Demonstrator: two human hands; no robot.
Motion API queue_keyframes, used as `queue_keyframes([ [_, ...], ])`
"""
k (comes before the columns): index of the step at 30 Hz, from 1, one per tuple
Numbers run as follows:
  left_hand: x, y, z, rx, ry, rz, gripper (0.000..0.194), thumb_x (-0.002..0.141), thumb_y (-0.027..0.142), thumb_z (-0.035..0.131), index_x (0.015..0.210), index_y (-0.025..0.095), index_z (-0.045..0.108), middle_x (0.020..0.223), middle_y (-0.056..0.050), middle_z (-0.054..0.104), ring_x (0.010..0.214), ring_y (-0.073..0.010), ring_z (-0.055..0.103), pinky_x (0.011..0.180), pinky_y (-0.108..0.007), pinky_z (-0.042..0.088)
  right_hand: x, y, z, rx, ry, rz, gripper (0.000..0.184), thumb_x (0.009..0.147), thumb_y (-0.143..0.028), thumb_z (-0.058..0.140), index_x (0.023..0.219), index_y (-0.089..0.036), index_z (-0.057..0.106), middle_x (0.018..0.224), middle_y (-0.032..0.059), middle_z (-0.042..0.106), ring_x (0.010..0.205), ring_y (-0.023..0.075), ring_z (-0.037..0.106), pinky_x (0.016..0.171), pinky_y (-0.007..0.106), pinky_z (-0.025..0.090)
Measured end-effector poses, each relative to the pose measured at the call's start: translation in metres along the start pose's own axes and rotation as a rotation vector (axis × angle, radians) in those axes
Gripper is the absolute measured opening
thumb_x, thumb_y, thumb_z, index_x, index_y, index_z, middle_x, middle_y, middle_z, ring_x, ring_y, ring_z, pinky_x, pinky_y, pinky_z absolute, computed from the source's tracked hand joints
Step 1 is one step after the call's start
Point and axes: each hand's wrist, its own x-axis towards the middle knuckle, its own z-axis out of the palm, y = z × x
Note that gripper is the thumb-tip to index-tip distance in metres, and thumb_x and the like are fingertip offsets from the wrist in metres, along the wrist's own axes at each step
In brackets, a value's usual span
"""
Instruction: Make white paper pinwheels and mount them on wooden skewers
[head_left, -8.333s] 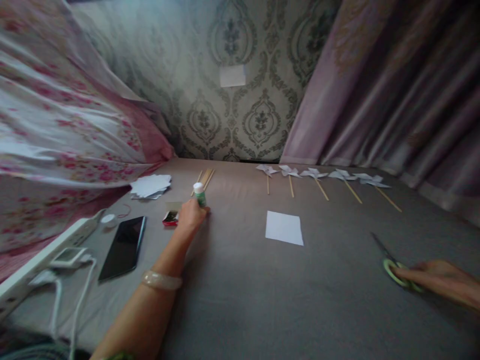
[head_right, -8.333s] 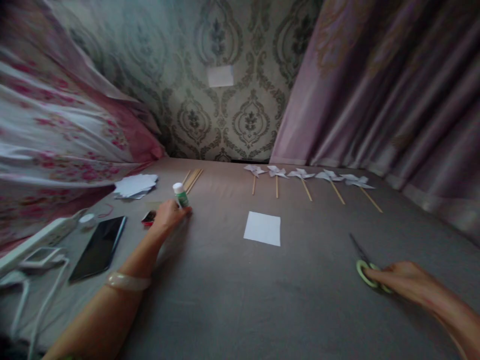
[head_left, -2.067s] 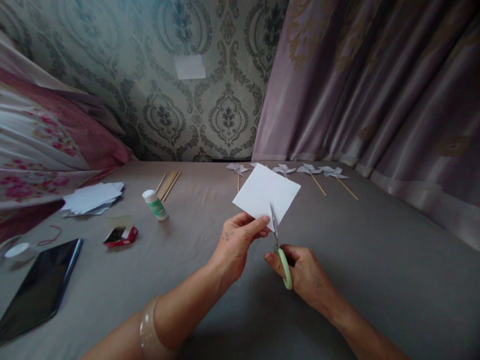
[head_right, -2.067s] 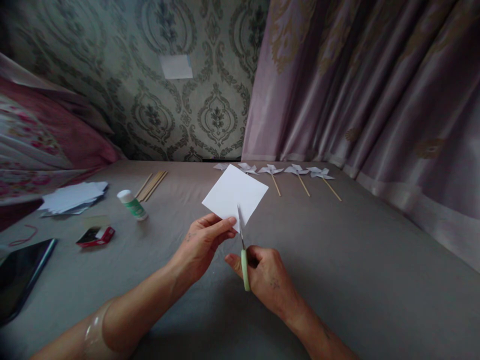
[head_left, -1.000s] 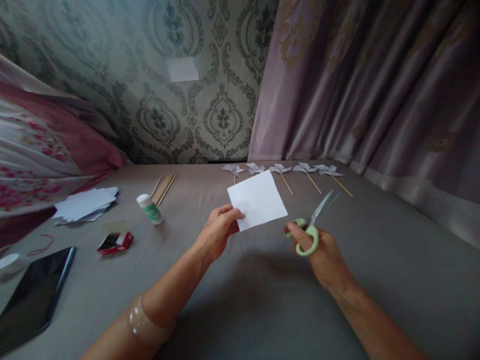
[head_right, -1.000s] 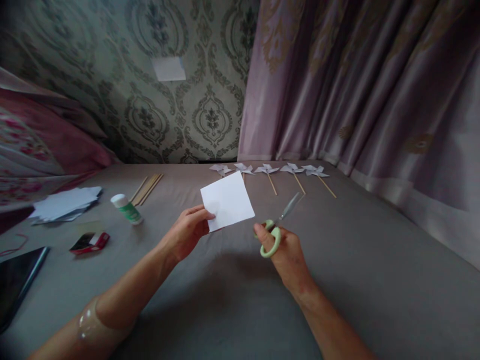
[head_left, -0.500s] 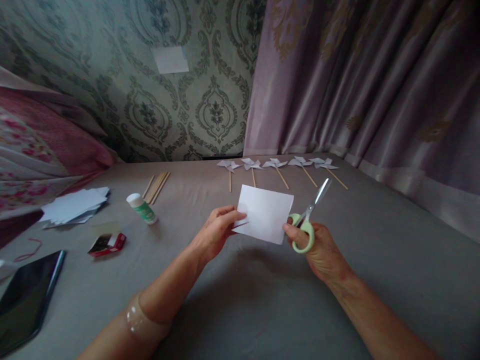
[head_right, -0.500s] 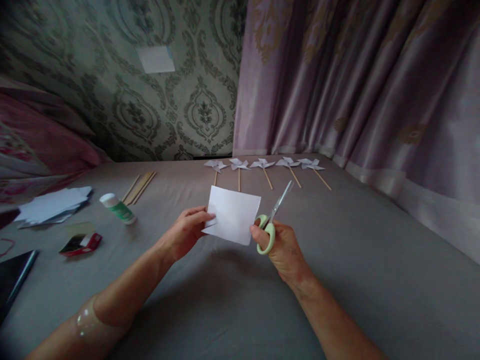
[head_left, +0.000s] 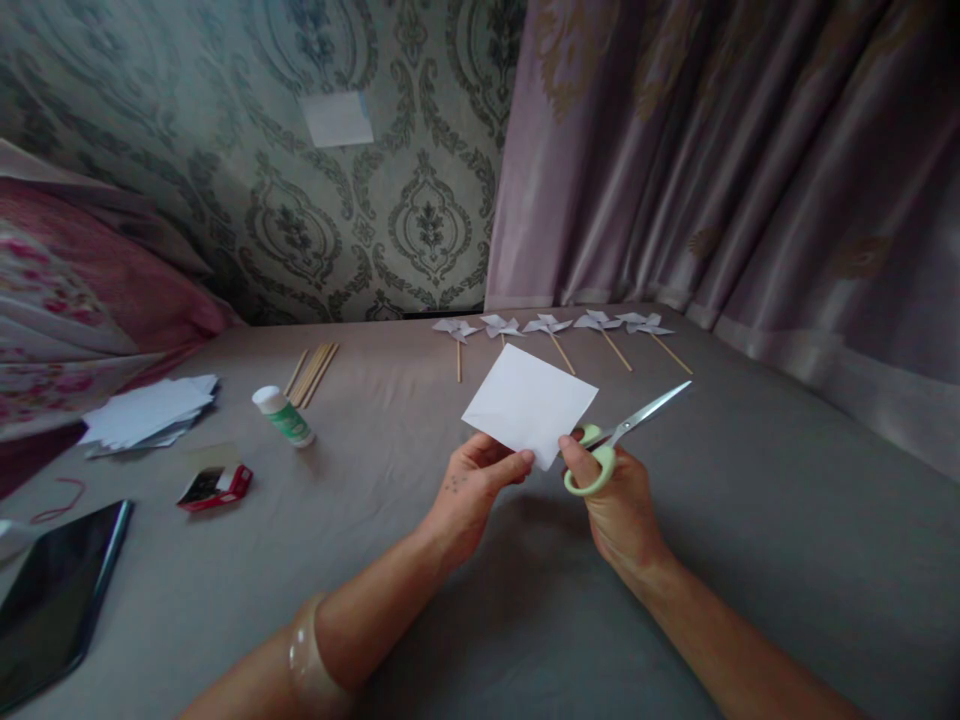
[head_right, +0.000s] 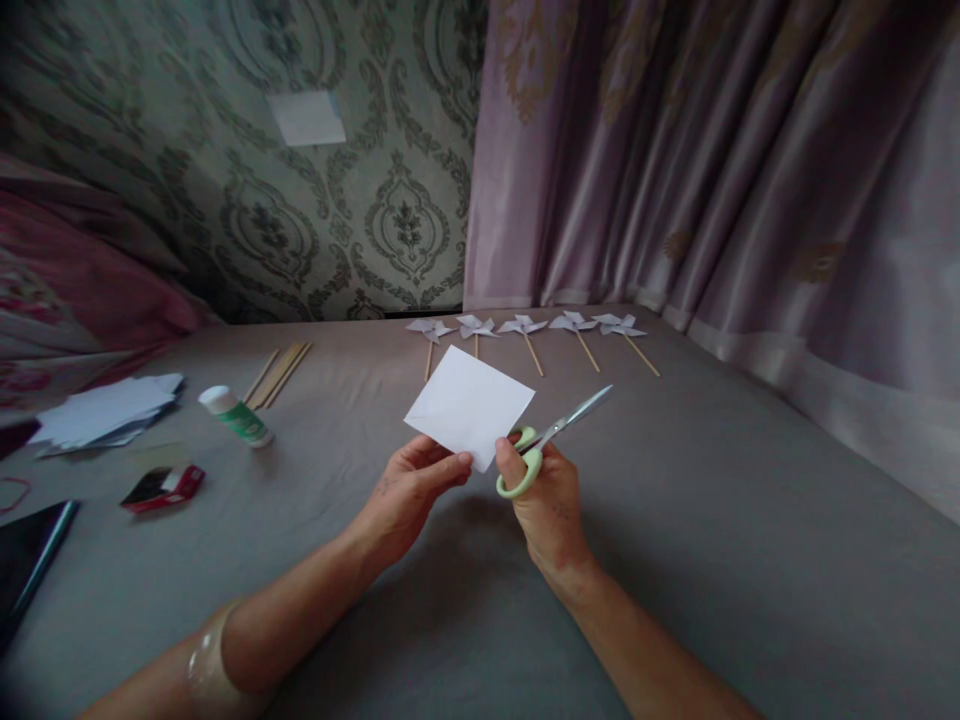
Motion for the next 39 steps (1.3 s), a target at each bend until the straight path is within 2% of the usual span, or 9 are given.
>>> queue_keyframes([
  [3, 0.002, 0.0, -0.001, 0.02, 0.058, 0.03, 0.019, 0.063, 0.021, 0.079, 0.081, 0.016, 0.071, 0.073, -0.001, 0.067, 0.065, -0.0103, 0.053, 0.064, -0.024, 0.04, 0.0, -0.003, 0.0, -0.11, -0.024, -0.012, 0.034, 0.074, -0.049, 0.071, 0.073, -0.018, 0.058, 0.059, -0.005, 0.051, 0.055, 0.0092, 0.041, 0.053, 0.024, 0.034],
  [6, 0.006, 0.007, -0.006, 0.023, 0.122, 0.062, 0.02, 0.063, 0.022, 0.079, 0.081, 0.017, 0.071, 0.072, -0.001, 0.066, 0.064, -0.0101, 0.054, 0.064, -0.024, 0.041, -0.001, -0.013, -0.002, -0.309, -0.084, 0.011, 0.045, 0.075, -0.06, 0.064, 0.064, -0.019, 0.052, 0.056, -0.0049, 0.044, 0.054, 0.0102, 0.039, 0.052, 0.025, 0.032],
  [8, 0.009, 0.014, -0.009, 0.006, 0.161, 0.081, 0.021, 0.062, 0.022, 0.079, 0.081, 0.017, 0.071, 0.072, 0.0, 0.066, 0.065, -0.0099, 0.055, 0.064, -0.024, 0.041, -0.004, -0.021, -0.004, -0.452, -0.219, 0.05, 0.053, 0.074, -0.07, 0.058, 0.061, -0.019, 0.049, 0.055, -0.0046, 0.04, 0.054, 0.0111, 0.038, 0.051, 0.026, 0.031],
  [12, 0.011, 0.03, -0.011, -0.03, 0.199, 0.094, 0.024, 0.059, 0.022, 0.081, 0.079, 0.017, 0.069, 0.072, 0.0, 0.066, 0.067, -0.0103, 0.057, 0.066, -0.024, 0.042, -0.011, -0.028, -0.005, -0.584, -0.606, 0.097, 0.061, 0.078, -0.079, 0.04, 0.067, -0.019, 0.049, 0.061, -0.0018, 0.044, 0.058, 0.013, 0.039, 0.053, 0.027, 0.031],
  [14, 0.01, 0.035, -0.011, -0.038, 0.194, 0.1, 0.025, 0.058, 0.021, 0.081, 0.08, 0.017, 0.069, 0.074, 0.0, 0.067, 0.067, -0.0101, 0.057, 0.067, -0.024, 0.043, -0.014, -0.027, -0.005, -0.624, -0.721, 0.108, 0.063, 0.08, -0.079, 0.035, 0.068, -0.019, 0.047, 0.062, -0.0015, 0.044, 0.058, 0.0127, 0.037, 0.053, 0.027, 0.029],
  [16, 0.009, 0.036, -0.01, -0.042, 0.182, 0.101, 0.025, 0.059, 0.021, 0.08, 0.082, 0.017, 0.069, 0.075, 0.0, 0.067, 0.066, -0.0098, 0.058, 0.067, -0.024, 0.043, -0.016, -0.026, -0.005, -0.67, -0.776, 0.126, 0.063, 0.08, -0.08, 0.032, 0.068, -0.019, 0.045, 0.062, -0.0017, 0.043, 0.057, 0.0121, 0.035, 0.051, 0.027, 0.026],
  [22, 0.007, 0.032, -0.006, -0.043, 0.146, 0.084, 0.024, 0.061, 0.022, 0.08, 0.082, 0.017, 0.069, 0.077, -0.001, 0.069, 0.069, -0.011, 0.061, 0.069, -0.024, 0.046, -0.017, -0.025, -0.003, -0.721, -0.805, 0.112, 0.064, 0.079, -0.081, 0.031, 0.066, -0.02, 0.043, 0.06, -0.0026, 0.04, 0.056, 0.0111, 0.032, 0.051, 0.027, 0.024],
  [32, 0.003, 0.032, -0.003, -0.064, 0.141, 0.08, 0.024, 0.061, 0.021, 0.08, 0.082, 0.016, 0.069, 0.077, -0.001, 0.068, 0.067, -0.0101, 0.061, 0.068, -0.024, 0.047, -0.018, -0.026, -0.002, -0.663, -0.742, 0.141, 0.054, 0.078, -0.07, 0.053, 0.06, -0.02, 0.042, 0.055, -0.0051, 0.034, 0.053, 0.0094, 0.029, 0.047, 0.025, 0.023],
  [39, 0.004, 0.032, -0.004, -0.06, 0.134, 0.086, 0.023, 0.062, 0.021, 0.079, 0.082, 0.017, 0.07, 0.078, -0.001, 0.069, 0.068, -0.0106, 0.061, 0.069, -0.025, 0.047, -0.018, -0.027, -0.001, -0.623, -0.694, 0.145, 0.054, 0.075, -0.067, 0.058, 0.055, -0.019, 0.043, 0.052, -0.0053, 0.033, 0.052, 0.0092, 0.028, 0.046, 0.024, 0.023],
])
